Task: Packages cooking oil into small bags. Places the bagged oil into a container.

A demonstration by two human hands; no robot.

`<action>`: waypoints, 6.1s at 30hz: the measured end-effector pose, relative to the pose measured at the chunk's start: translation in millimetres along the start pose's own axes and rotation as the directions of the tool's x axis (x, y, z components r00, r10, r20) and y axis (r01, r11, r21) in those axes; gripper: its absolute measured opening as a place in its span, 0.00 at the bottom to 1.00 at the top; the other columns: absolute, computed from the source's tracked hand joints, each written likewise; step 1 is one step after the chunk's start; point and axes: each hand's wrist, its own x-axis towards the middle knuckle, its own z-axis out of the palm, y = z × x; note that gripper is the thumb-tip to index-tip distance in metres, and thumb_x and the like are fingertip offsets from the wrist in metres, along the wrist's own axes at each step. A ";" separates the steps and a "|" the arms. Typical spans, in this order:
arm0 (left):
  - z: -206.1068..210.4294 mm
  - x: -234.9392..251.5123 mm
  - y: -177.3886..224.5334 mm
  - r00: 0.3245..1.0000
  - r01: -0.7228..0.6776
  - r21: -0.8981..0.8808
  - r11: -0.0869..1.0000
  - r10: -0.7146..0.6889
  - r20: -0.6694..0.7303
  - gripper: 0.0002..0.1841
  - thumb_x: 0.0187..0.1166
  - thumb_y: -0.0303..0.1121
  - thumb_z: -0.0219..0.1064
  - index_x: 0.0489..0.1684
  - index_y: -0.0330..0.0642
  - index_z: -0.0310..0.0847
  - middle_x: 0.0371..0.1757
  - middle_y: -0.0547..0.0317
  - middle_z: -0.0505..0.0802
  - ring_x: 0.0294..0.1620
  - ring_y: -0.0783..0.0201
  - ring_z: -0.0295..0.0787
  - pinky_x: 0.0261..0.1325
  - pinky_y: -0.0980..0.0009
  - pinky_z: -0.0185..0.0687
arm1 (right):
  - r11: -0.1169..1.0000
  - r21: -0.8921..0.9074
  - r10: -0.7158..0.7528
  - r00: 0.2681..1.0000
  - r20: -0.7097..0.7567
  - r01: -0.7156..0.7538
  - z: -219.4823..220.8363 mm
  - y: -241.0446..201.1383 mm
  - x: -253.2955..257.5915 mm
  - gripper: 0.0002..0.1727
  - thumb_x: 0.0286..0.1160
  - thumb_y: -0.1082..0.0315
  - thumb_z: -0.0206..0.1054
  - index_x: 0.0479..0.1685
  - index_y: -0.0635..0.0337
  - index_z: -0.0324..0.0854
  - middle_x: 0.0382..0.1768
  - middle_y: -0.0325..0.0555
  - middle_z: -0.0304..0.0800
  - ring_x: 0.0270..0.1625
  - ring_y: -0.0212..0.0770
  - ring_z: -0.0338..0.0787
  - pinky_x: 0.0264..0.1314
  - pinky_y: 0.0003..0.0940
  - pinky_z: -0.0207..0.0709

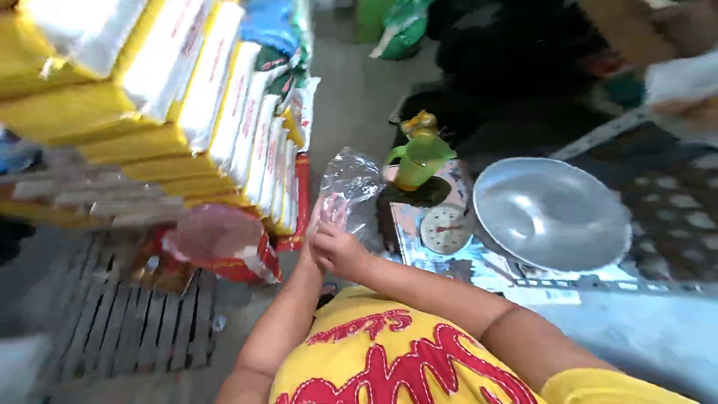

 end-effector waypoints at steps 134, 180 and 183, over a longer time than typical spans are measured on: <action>51.4 -82.1 46.3 0.046 -0.285 0.727 0.624 -0.749 0.661 0.37 0.84 0.32 0.43 0.96 0.60 0.36 0.84 0.50 0.76 0.48 0.51 0.94 0.41 0.56 0.93 | 0.313 0.684 0.151 -0.677 -0.720 -0.659 17.6 -260.8 -251.2 0.20 0.70 0.60 0.81 0.51 0.67 0.87 0.45 0.59 0.92 0.50 0.56 0.91 0.60 0.58 0.81; 55.5 -93.8 14.2 0.020 -0.523 0.691 0.499 -0.803 0.595 0.19 0.88 0.28 0.61 0.76 0.47 0.78 0.42 0.58 0.90 0.28 0.73 0.80 0.30 0.77 0.76 | 0.075 0.019 0.435 0.015 -0.900 -0.997 -4.0 -178.7 -161.8 0.14 0.74 0.84 0.55 0.50 0.67 0.85 0.54 0.62 0.90 0.61 0.62 0.89 0.62 0.62 0.81; 61.8 -97.6 15.4 0.090 -0.656 0.641 0.399 -0.802 0.591 0.17 0.89 0.30 0.61 0.73 0.39 0.76 0.50 0.51 0.89 0.41 0.66 0.84 0.47 0.66 0.83 | 0.137 0.044 0.475 0.027 -0.879 -0.990 1.2 -180.2 -140.1 0.14 0.83 0.76 0.58 0.62 0.66 0.81 0.57 0.62 0.90 0.62 0.63 0.90 0.65 0.65 0.80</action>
